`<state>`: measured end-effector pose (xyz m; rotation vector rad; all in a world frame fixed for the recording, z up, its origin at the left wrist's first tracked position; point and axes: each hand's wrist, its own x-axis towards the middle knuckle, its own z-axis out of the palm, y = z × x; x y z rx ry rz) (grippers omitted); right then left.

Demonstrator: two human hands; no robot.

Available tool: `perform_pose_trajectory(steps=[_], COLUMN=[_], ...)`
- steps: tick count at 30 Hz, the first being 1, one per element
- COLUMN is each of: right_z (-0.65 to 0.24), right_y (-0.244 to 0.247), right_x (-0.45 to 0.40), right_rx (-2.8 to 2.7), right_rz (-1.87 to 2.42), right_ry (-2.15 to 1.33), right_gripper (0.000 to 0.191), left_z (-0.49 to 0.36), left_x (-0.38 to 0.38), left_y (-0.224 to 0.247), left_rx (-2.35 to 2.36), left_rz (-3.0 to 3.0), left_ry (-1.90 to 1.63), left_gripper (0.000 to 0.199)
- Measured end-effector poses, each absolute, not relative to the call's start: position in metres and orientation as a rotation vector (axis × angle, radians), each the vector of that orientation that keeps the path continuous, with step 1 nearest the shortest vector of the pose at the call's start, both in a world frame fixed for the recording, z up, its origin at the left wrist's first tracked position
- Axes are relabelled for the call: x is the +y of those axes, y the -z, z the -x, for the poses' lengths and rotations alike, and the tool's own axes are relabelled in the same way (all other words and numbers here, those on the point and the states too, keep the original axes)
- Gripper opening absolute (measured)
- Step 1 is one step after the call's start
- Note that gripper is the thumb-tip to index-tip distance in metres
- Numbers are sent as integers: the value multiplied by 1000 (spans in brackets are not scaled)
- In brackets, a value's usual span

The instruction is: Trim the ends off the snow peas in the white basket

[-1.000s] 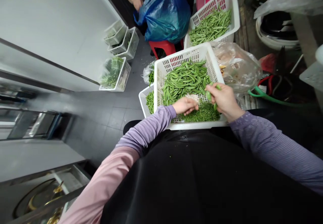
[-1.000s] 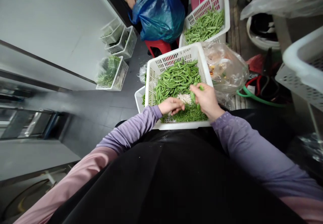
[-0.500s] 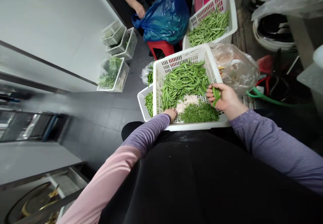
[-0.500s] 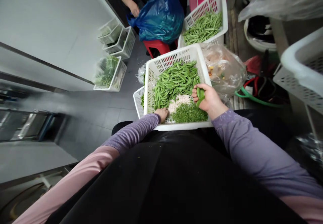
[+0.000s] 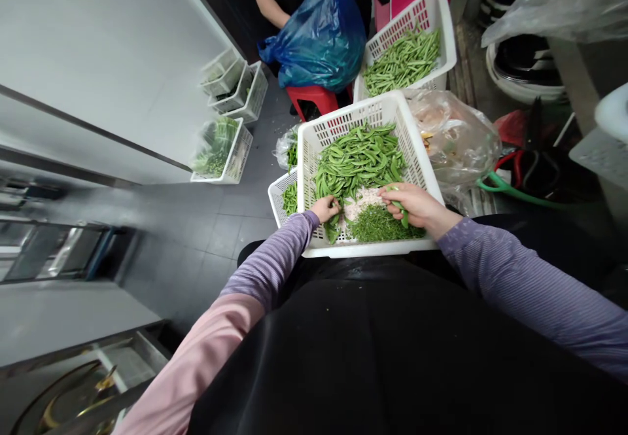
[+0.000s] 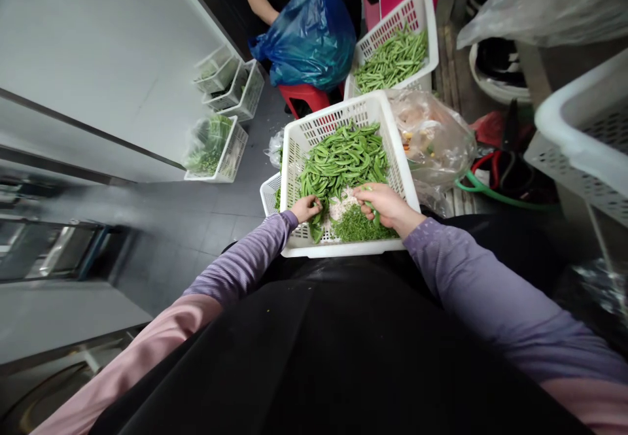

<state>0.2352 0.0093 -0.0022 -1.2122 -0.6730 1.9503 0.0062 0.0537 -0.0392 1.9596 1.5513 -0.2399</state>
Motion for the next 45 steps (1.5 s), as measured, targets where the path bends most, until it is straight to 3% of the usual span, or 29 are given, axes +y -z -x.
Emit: perform_pose_trajectory(steps=[3,7,16,21,25,32,36,42,45], right_z=[-224,-214,-216,-219,-226,-228,-225,-229,-232], right_y=[10,10,9,7,7,7,4,-3,-6], right_x=[0,-8,-11,-6,-1,-1,-3,-4,-4], right_rx=[-999,-1271,-932,-962,-1079,-866,-778,-752,-756], right_rz=[1357,1398,1146,1146,1246,1203,1204,1174,1141], right_ry=[-1835,-1818,-2070,-2017,-1917,-1991,-2056,-2218,-2311], right_gripper=[17,24,34,27,15,10,11,17,20], left_z=[-13,-37,-97,-93,-77,-66,-73,-73,-61], left_x=[52,38,6,5,10,2,-8,-6,10], left_y=[22,2,20,10,-8,-24,-25,-23,-24], left_rx=[1519,1344,1468,1277,1202,1318,1218,1140,1423], left_rz=[-1518,-1316,-1070,-910,-862,-1833,-2340,-2479,-2353], left_ry=[-151,-379,-747,-605,-471,-195,-49,-18,-110], left_gripper=[10,16,26,39,32,12,21,19,20])
